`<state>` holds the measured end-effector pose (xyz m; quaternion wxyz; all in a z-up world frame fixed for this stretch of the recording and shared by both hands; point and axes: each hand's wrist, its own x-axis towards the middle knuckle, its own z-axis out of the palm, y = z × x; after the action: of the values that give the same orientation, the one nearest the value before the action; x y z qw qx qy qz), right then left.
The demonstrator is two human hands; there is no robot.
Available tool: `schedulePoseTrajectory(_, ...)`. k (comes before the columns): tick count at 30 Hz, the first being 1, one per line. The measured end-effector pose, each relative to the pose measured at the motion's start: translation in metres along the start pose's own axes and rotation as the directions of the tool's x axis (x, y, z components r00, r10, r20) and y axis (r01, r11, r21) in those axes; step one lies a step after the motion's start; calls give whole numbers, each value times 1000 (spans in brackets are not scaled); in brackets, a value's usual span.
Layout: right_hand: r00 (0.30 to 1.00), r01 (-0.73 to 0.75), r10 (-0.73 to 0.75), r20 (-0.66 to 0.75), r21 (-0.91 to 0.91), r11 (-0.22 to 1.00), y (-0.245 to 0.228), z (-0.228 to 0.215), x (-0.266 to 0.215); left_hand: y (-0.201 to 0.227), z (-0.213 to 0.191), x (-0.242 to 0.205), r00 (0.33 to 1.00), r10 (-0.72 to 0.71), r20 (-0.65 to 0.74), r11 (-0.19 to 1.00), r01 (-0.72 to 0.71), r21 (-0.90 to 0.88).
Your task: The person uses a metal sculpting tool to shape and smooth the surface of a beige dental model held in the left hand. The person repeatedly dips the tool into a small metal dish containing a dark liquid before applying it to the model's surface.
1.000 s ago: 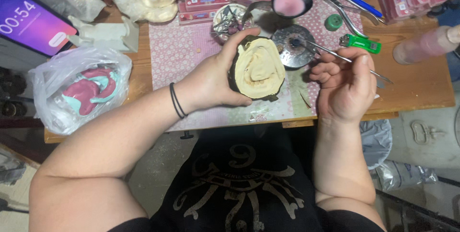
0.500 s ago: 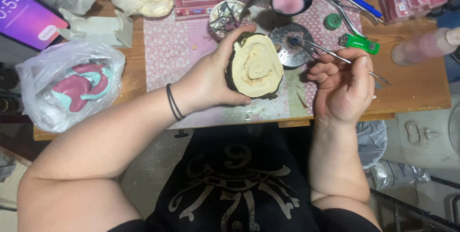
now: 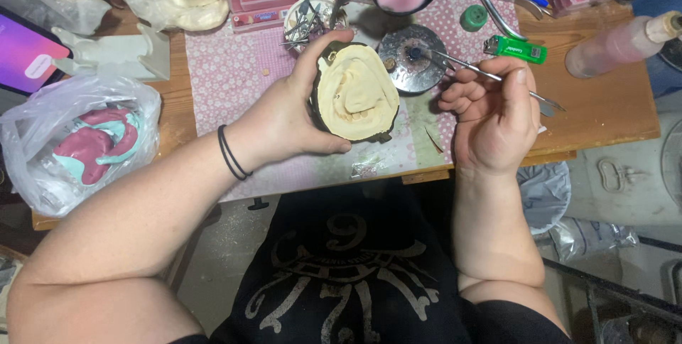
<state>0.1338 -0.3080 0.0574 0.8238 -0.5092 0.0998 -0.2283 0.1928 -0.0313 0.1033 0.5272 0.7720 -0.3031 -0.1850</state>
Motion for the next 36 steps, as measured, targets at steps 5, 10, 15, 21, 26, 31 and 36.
schedulePoseTrajectory(5,1000,-12,12,-6,15,1000,-1,1,0,0,-2,0,1000,8,9,1000,-8,8)
schedulePoseTrajectory(10,1000,-20,20,-6,9,1000,-1,1,0,2,-4,-1,1000,-17,26,999,16,35)
schedulePoseTrajectory(15,1000,-11,11,2,0,1000,0,0,0,-2,-4,0,1000,12,28,1000,-12,23)
schedulePoseTrajectory(21,1000,-6,6,3,4,1000,0,0,0,-4,-3,0,999,26,18,1000,-26,10)
schedulePoseTrajectory(26,1000,6,-6,2,10,1000,-1,1,-1,-5,-6,2,999,24,45,1000,-24,-4)
schedulePoseTrajectory(31,1000,4,-4,-4,18,1000,-1,3,-1,-5,-8,2,998,27,62,999,-26,-24)
schedulePoseTrajectory(36,1000,3,-3,2,32,999,-1,3,0,-5,-9,2,998,3,68,1000,-1,-28)
